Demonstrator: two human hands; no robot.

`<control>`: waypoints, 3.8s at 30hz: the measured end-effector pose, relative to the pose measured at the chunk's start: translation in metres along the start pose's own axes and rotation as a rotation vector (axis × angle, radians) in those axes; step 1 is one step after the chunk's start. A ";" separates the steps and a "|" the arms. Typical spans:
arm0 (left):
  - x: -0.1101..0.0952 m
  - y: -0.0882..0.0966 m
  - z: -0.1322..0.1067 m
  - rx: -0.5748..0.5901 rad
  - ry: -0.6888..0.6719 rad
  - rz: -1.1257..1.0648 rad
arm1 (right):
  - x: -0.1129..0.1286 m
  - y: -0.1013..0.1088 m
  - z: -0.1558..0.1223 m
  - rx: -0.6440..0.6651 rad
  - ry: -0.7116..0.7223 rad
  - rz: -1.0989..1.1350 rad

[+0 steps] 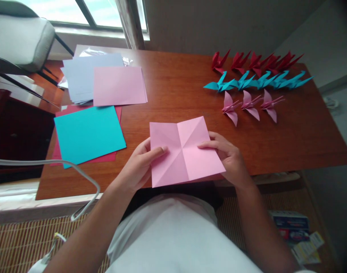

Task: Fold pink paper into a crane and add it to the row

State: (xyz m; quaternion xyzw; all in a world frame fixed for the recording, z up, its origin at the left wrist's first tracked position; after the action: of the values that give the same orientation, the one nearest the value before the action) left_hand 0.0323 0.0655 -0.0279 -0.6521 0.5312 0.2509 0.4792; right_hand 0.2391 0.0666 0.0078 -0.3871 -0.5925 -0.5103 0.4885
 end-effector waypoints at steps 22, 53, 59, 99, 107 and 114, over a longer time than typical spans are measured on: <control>-0.053 -0.001 -0.013 0.247 -0.628 0.810 | -0.006 0.005 0.002 -0.045 0.091 -0.075; -0.022 0.011 0.004 -0.051 -0.342 0.103 | -0.011 -0.007 0.000 -0.136 -0.158 0.237; -0.030 0.007 -0.002 -0.094 -0.345 0.260 | -0.014 -0.002 0.003 -0.242 -0.172 0.261; -0.021 0.034 -0.006 -0.186 -0.303 0.311 | -0.003 0.022 -0.006 -0.387 -0.145 0.006; -0.021 0.038 -0.006 -0.204 -0.326 0.375 | 0.000 0.022 -0.008 -0.391 -0.155 -0.016; -0.020 0.038 -0.007 -0.213 -0.318 0.367 | -0.001 0.022 -0.008 -0.380 -0.153 -0.016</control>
State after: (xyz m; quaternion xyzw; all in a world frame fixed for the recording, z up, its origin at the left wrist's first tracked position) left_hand -0.0105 0.0695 -0.0218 -0.5441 0.5291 0.4875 0.4317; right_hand 0.2621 0.0631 0.0122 -0.5052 -0.5242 -0.5857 0.3562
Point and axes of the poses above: each hand's wrist, its own z-axis towards the middle knuckle, its own y-axis out of the back of the hand, x = y × z, the point moved 9 cm from there along z, towards the middle knuckle, and after that the axes turned 5 degrees about -y, right-handed, at the moved point
